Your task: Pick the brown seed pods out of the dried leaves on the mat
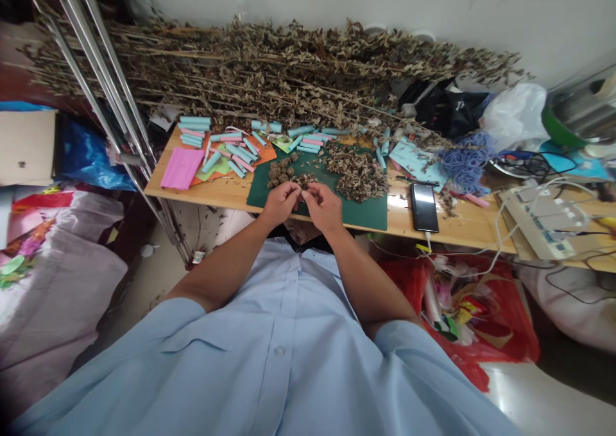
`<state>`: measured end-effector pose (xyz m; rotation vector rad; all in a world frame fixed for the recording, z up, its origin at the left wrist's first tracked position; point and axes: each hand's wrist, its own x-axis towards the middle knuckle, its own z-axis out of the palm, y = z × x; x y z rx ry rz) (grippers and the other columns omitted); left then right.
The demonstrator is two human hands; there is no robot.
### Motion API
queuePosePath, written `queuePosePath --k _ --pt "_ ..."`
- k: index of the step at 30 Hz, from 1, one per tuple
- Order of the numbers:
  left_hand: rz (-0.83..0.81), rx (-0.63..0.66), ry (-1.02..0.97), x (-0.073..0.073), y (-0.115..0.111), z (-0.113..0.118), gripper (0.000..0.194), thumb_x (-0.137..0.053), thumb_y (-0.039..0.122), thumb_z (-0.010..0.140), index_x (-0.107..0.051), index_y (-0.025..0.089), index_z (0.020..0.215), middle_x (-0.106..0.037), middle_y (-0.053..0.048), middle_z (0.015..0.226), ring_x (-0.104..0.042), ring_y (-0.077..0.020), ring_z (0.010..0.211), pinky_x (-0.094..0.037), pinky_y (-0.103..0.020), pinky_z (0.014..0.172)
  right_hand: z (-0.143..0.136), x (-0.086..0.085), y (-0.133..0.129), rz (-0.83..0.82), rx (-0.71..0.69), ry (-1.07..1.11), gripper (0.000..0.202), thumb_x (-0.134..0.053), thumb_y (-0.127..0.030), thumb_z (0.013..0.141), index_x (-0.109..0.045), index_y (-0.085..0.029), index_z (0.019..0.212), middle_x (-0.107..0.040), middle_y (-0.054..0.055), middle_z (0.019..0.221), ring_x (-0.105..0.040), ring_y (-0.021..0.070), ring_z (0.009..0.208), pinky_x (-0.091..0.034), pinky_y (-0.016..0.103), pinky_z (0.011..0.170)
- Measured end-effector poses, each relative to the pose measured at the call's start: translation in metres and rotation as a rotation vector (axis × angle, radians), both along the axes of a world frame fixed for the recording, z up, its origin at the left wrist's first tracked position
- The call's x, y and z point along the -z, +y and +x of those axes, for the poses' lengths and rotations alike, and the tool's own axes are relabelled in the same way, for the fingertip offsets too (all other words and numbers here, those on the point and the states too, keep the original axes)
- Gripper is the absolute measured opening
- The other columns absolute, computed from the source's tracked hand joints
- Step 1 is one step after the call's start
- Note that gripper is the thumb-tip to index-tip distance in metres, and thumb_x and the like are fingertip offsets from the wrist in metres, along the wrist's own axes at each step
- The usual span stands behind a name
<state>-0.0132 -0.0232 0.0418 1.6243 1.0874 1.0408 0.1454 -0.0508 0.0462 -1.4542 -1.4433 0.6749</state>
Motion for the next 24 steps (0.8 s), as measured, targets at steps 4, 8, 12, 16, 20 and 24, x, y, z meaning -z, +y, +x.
queuePosePath --k 4,8,12,16,20,24 --pt "-0.002 0.009 0.010 -0.0001 0.0007 -0.0004 0.019 -0.052 0.033 0.096 -0.062 0.018 0.087 -0.059 0.003 0.062 -0.055 -0.0113 0.059 -0.044 -0.025 0.063 -0.0041 0.0006 0.0019 0.009 -0.004 -0.013 0.036 -0.065 -0.035 0.085 -0.065 -0.021 0.118 -0.074 0.005 0.100 -0.063 0.0162 0.070 -0.054 0.034 0.076" --pt "0.003 0.027 0.027 0.0001 0.0009 0.0001 0.020 -0.052 0.032 0.095 -0.062 0.018 0.084 -0.058 0.003 0.061 -0.054 -0.0113 0.058 -0.044 -0.025 0.063 -0.0046 0.0000 0.0038 0.014 0.008 -0.030 0.037 -0.059 -0.033 0.087 -0.062 -0.022 0.123 -0.072 0.004 0.097 -0.061 0.0158 0.070 -0.053 0.032 0.073" --pt "0.025 0.037 0.036 0.0004 0.0007 0.0003 0.019 -0.053 0.030 0.095 -0.062 0.018 0.084 -0.059 0.003 0.062 -0.055 -0.0117 0.060 -0.044 -0.025 0.064 -0.0027 -0.0021 0.0034 0.038 -0.013 -0.094 0.041 -0.057 -0.030 0.088 -0.059 -0.023 0.128 -0.070 0.003 0.094 -0.060 0.0163 0.070 -0.053 0.033 0.076" --pt "0.027 0.038 0.025 -0.0012 0.0002 -0.0007 0.019 -0.052 0.029 0.095 -0.062 0.018 0.083 -0.059 0.002 0.062 -0.055 -0.0112 0.058 -0.044 -0.025 0.064 0.0005 -0.0051 0.0023 0.039 -0.042 -0.184 0.044 -0.056 -0.025 0.085 -0.058 -0.022 0.130 -0.070 0.003 0.093 -0.058 0.0159 0.067 -0.052 0.033 0.076" --pt "0.018 0.025 0.015 -0.0026 -0.0006 -0.0012 0.020 -0.051 0.029 0.096 -0.061 0.019 0.083 -0.058 0.003 0.060 -0.055 -0.0111 0.057 -0.044 -0.025 0.063 0.0035 -0.0065 0.0026 0.020 -0.012 -0.201 0.044 -0.056 -0.026 0.086 -0.058 -0.022 0.130 -0.070 0.003 0.092 -0.056 0.0157 0.065 -0.052 0.034 0.076" --pt "0.006 -0.022 0.014 0.0030 0.0015 0.0022 0.015 -0.052 0.027 0.095 -0.061 0.019 0.088 -0.060 0.003 0.064 -0.056 -0.0106 0.057 -0.045 -0.024 0.063 0.0041 -0.0047 0.0038 0.001 -0.004 -0.146 0.043 -0.057 -0.028 0.087 -0.057 -0.022 0.129 -0.070 0.002 0.094 -0.057 0.0148 0.065 -0.053 0.033 0.074"
